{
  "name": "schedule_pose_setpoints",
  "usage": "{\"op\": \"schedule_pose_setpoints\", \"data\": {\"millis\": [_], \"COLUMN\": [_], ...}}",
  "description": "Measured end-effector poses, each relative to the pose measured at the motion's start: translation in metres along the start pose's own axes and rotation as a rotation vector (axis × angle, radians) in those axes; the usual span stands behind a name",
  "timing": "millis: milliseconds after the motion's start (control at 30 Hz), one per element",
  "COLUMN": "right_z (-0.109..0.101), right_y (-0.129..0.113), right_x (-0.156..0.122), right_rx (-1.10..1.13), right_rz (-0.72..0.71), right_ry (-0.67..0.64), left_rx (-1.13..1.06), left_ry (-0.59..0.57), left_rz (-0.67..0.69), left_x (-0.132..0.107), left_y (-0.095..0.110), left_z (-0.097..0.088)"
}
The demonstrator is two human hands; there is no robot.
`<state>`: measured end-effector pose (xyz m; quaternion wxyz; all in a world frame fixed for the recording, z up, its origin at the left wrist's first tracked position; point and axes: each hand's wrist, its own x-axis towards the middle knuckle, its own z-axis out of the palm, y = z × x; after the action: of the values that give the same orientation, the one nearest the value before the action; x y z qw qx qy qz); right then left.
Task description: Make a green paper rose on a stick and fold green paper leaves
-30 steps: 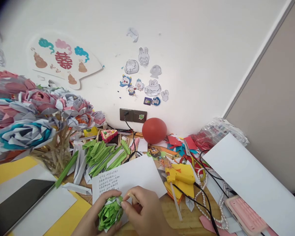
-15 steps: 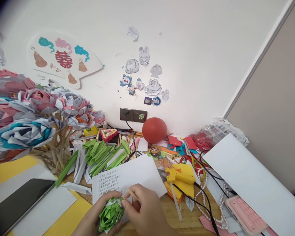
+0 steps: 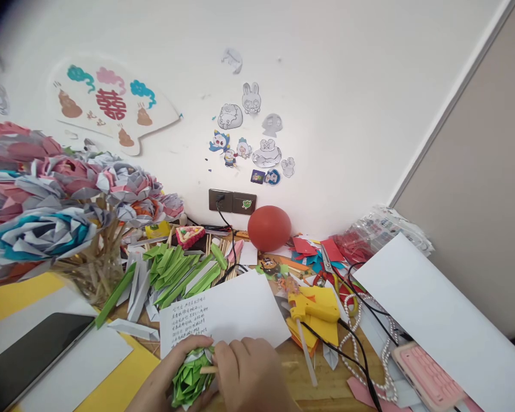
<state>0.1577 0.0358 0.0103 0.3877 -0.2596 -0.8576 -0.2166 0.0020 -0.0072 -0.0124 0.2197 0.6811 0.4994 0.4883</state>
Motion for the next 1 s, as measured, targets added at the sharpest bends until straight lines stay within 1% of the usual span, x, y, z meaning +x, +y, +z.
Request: {"op": "schedule_pose_setpoints", "data": {"millis": [67, 133, 200, 267, 367, 433, 500, 667, 767, 833, 900, 1000], "right_z": [0.002, 0.003, 0.002, -0.001, -0.006, -0.008, -0.008, -0.004, -0.002, -0.002, -0.003, -0.005], "right_y": [-0.002, -0.003, -0.002, 0.0, 0.003, 0.003, 0.002, 0.005, 0.012, 0.019, 0.027, 0.038], "right_x": [-0.003, -0.006, -0.006, -0.004, 0.002, 0.004, 0.005, 0.005, 0.007, 0.007, 0.006, 0.002], "right_rx": [-0.029, 0.013, 0.193, 0.435, 0.689, 0.79, 0.863, 0.997, 1.02, 0.969, 0.895, 0.774], "right_rz": [-0.002, 0.04, 0.135, 0.283, 0.502, 0.588, 0.643, 0.763, 0.914, 0.994, 0.997, 0.901], "right_ry": [0.025, 0.008, -0.068, -0.17, -0.308, -0.39, -0.451, -0.533, -0.58, -0.567, -0.535, -0.503], "left_rx": [0.0, -0.012, -0.028, -0.046, -0.08, -0.103, -0.124, -0.135, -0.183, -0.221, -0.23, -0.189], "left_ry": [0.004, 0.015, -0.007, -0.005, 0.069, 0.098, 0.097, 0.091, 0.07, 0.048, 0.03, 0.027], "left_rz": [0.002, -0.017, -0.051, -0.094, -0.162, -0.193, -0.207, -0.231, -0.284, -0.293, -0.282, -0.265], "left_x": [0.0, 0.0, 0.0, 0.0, 0.0, 0.0, 0.0, -0.001, -0.001, 0.001, 0.004, 0.007], "left_y": [-0.001, -0.001, -0.001, -0.001, -0.002, -0.003, -0.003, -0.007, -0.012, -0.015, -0.019, -0.023], "left_z": [-0.001, -0.001, -0.001, -0.001, 0.0, 0.002, 0.003, 0.005, 0.005, 0.004, 0.003, -0.001]}}
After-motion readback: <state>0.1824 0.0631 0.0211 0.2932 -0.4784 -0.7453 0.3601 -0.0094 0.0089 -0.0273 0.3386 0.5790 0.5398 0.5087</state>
